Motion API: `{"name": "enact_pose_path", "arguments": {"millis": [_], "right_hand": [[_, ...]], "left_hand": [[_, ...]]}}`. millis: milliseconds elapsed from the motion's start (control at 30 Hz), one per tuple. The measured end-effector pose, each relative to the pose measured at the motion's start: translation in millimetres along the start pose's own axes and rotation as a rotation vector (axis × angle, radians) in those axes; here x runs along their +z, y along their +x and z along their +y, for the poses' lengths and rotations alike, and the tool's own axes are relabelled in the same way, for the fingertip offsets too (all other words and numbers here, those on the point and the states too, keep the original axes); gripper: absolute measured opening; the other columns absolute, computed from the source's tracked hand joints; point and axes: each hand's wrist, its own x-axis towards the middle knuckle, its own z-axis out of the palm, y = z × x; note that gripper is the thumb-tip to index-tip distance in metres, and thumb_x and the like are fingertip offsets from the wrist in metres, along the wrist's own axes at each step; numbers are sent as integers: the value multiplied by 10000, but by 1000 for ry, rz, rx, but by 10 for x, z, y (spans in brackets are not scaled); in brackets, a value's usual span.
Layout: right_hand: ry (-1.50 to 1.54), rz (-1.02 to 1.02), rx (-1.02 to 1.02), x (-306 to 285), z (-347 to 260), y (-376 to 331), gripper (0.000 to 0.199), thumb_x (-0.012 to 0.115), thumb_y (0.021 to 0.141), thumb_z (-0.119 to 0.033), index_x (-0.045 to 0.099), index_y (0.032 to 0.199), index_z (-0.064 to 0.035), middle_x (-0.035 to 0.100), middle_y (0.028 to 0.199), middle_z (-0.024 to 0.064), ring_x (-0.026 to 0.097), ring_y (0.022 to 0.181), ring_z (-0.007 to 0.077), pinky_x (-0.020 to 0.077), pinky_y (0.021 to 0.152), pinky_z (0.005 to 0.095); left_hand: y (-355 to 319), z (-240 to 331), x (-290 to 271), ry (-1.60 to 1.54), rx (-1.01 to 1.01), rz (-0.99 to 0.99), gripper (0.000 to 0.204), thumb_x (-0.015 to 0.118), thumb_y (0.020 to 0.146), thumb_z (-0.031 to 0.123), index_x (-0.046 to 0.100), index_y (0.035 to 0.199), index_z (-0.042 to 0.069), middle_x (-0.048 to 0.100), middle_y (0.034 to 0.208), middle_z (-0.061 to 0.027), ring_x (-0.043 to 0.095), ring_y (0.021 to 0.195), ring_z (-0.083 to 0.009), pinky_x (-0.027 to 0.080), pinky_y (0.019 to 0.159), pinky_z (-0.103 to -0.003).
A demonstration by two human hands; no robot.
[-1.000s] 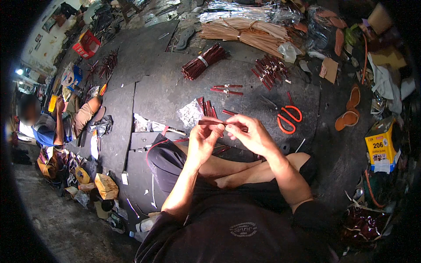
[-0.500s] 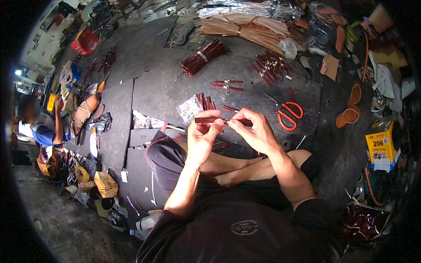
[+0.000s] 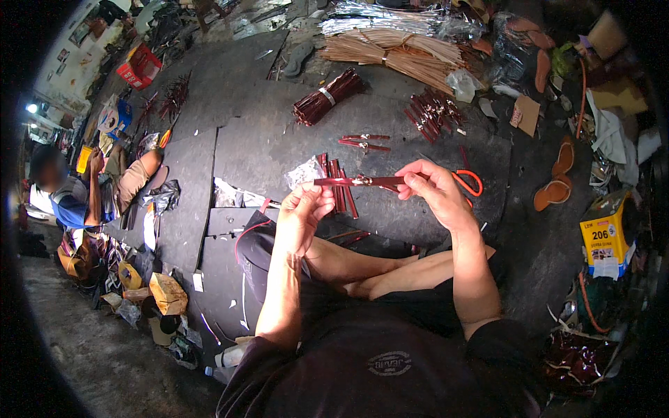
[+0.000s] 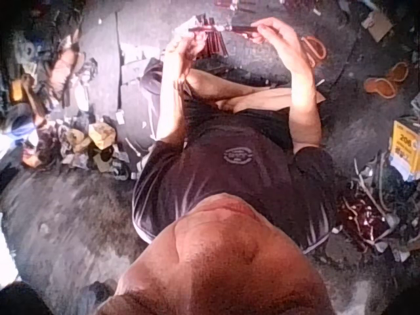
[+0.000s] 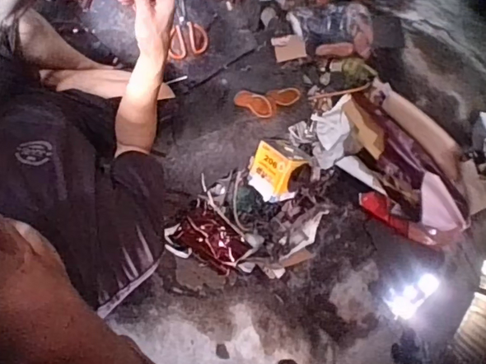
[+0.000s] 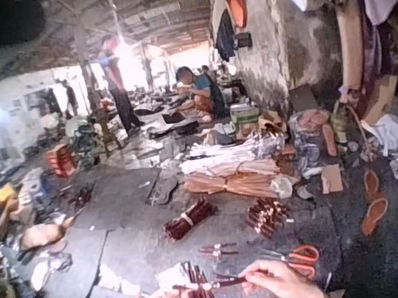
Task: The person sits on the floor and repeatedly cuts short red sticks with scissors, then inserts a small metal piece into each cut stick. The person places the assembled sticks on the floor in front of them.
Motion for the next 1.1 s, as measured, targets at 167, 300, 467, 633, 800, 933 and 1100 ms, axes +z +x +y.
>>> {"name": "enact_pose_path", "arguments": {"millis": [167,300,467,633,800,933,1100], "right_hand": [[-42,52,-4,29,34,17,189,583,973,-161,633,1052,3,656,894,62,647,800,124,524,758,259],[-100,93,-62,242,91,-14,172,588,968,-141,632,1046,5,659,892,57,653,789,131,531,763,263],[-847,193,-596,519,-91,-33,219,686,850,-107,641,1059,-63,651,917,118,638,816,284,479,742,367],[-900,179,-590,485,95,-55,266,699,804,-60,636,1063,-74,622,868,97,610,791,291,477,726,386],[-646,162,-489,553,-29,-93,210,685,837,-18,642,1042,-33,666,900,106,669,816,247,530,736,334],[-470,164,-288,559,-14,-130,152,675,872,-21,636,1017,8,690,938,123,690,895,192,555,771,299],[-453,168,-313,594,14,-156,99,649,895,-38,621,979,8,695,904,118,700,841,191,561,741,321]], "left_hand": [[-58,74,228,-7,10,-58,379,520,997,181,479,1314,-22,644,1109,-132,652,973,-202,553,852,-325],[-76,-78,559,-14,49,-27,335,514,994,160,515,1287,-3,642,1105,-141,660,958,-212,568,831,-324],[-54,-238,531,3,55,41,255,558,985,211,574,1127,0,638,1061,-113,653,939,-204,542,829,-315],[-107,-154,759,-107,47,-32,259,551,995,180,568,1179,0,664,1029,-95,670,895,-160,549,783,-264],[-74,-173,660,100,-17,75,221,622,958,184,635,1108,21,681,932,-66,659,842,-126,548,757,-259],[-99,-129,741,73,-9,49,206,630,953,173,643,1080,11,689,895,-67,659,798,-122,541,741,-252],[-83,-117,727,282,36,-11,182,647,939,144,643,1046,-3,695,863,-69,659,761,-129,541,733,-251]]}}
